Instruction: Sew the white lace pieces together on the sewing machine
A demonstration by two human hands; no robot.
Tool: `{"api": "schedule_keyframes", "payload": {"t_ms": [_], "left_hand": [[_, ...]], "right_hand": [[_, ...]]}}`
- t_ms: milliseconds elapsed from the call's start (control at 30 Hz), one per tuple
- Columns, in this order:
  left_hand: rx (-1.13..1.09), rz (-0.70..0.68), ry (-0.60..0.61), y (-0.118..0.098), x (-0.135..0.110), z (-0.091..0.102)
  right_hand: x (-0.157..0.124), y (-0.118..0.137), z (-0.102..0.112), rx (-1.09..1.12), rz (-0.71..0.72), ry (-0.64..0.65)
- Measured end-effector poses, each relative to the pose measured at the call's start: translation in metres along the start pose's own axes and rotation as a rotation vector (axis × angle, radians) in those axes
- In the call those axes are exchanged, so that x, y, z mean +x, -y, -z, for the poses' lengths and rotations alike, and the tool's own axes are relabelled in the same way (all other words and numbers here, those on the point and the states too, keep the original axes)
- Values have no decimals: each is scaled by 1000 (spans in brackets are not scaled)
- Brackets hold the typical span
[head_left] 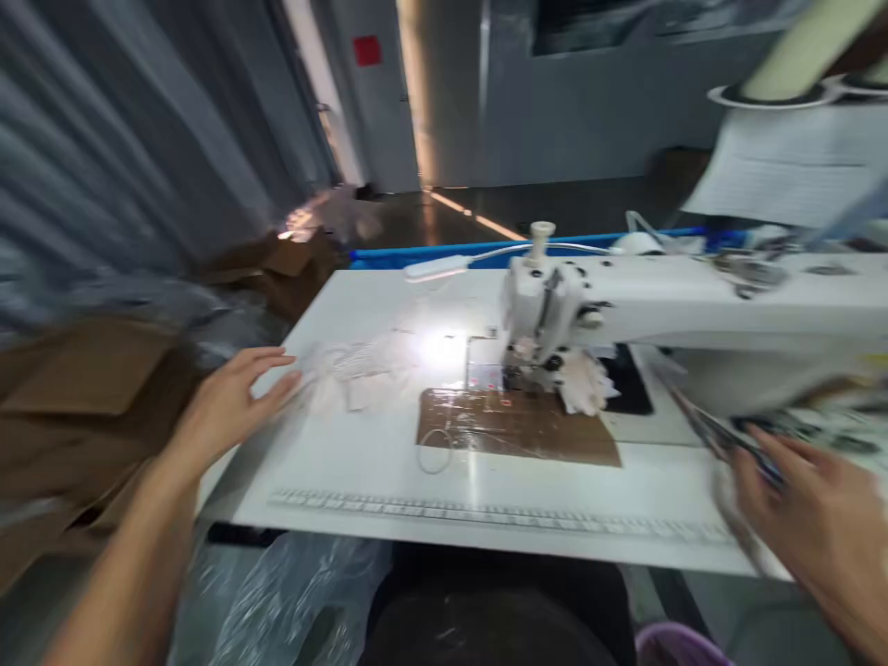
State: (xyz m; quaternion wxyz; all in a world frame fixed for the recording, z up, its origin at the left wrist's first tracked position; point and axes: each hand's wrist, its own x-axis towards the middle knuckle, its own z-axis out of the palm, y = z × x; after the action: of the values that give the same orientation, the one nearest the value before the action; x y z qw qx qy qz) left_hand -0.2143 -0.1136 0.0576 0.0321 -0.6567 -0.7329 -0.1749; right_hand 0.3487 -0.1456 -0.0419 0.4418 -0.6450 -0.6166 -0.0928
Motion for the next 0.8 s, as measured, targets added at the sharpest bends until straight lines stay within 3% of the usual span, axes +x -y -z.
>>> {"api": "schedule_keyframes", "payload": {"t_ms": [100,233,300,400,633,800], "left_hand": [[-191,-253,16,-48,0,-7],[-473,-636,348,-127,-15,-38],[-514,-740,507,-162,-22,-56],[-566,-833,611,-203,-25,-77],[-490,-1068,421,-281,-8,-115],[-402,-865,397,-305,-9,-143]], "right_hand": [[11,15,-22,-45,66,127],[39,58,-59,-5,34,233],[51,74,-71,-58,-64,330],[65,82,-84,-91,-143,402],[90,66,-101,-41,-276,458],[85,43,-90,29,-379,485]]}}
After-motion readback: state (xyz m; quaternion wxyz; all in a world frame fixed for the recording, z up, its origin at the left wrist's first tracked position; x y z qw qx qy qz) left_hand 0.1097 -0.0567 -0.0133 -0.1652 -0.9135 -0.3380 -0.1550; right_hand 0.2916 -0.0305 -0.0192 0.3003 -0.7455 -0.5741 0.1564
